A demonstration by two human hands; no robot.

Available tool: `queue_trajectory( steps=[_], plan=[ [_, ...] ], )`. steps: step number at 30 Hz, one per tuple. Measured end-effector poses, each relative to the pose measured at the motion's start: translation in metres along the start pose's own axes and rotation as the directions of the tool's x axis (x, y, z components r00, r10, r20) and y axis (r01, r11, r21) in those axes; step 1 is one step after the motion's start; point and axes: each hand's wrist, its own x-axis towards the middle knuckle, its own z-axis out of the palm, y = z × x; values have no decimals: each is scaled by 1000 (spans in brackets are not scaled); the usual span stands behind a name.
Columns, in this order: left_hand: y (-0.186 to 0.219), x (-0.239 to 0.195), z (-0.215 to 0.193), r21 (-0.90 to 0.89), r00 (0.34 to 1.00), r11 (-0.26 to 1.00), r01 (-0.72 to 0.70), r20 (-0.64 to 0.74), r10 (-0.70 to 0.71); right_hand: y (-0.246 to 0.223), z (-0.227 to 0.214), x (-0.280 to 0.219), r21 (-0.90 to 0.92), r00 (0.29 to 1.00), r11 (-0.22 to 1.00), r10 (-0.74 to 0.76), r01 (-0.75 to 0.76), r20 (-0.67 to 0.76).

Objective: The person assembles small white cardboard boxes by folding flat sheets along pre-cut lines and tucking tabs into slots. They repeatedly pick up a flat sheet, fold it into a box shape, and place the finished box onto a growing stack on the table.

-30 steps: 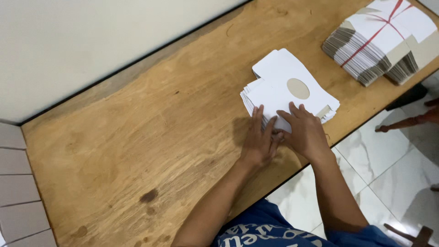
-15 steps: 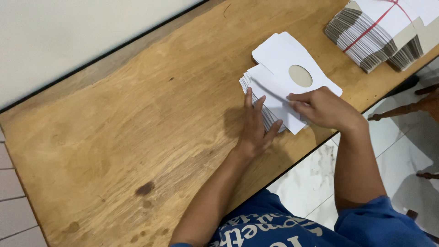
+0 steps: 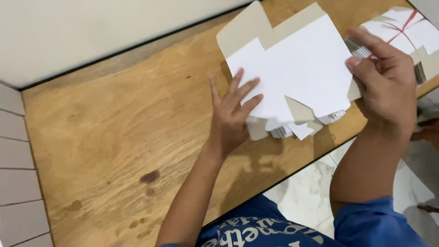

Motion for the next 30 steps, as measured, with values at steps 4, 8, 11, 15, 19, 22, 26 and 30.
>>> queue_trajectory(
  steps=[4, 8, 11, 15, 19, 22, 26, 30],
  plan=[
    [2, 11, -55, -265, 989, 964, -11, -142, -28, -4, 33, 23, 392, 912, 919, -197, 44, 360],
    [6, 14, -92, -640, 721, 683, 352, -279, -634, -50, 101, 20, -68, 829, 863, -455, 501, 326],
    [4, 24, -117, -744, 656, 575, 340, -251, -712, -65, 149, 19, -220, 678, 665, -576, 714, 456],
    [7, 33, -147, -605, 698, 645, 466, -197, -689, -75, 190, 10, -294, 798, 789, -369, 540, 476],
    [8, 29, -160, -543, 779, 715, 440, -166, -605, -76, 204, 8, -158, 763, 840, -373, 519, 528],
    [4, 20, -159, -448, 691, 697, 560, -212, -691, -77, 209, 7, -118, 710, 853, -338, 509, 618],
    [-4, 15, -157, -631, 547, 558, 539, -241, -802, -74, 220, 4, -107, 753, 863, -362, 493, 550],
    [-11, 9, -162, -557, 579, 599, 576, -239, -779, -59, 227, 4, -129, 736, 789, -482, 600, 475]
  ],
)
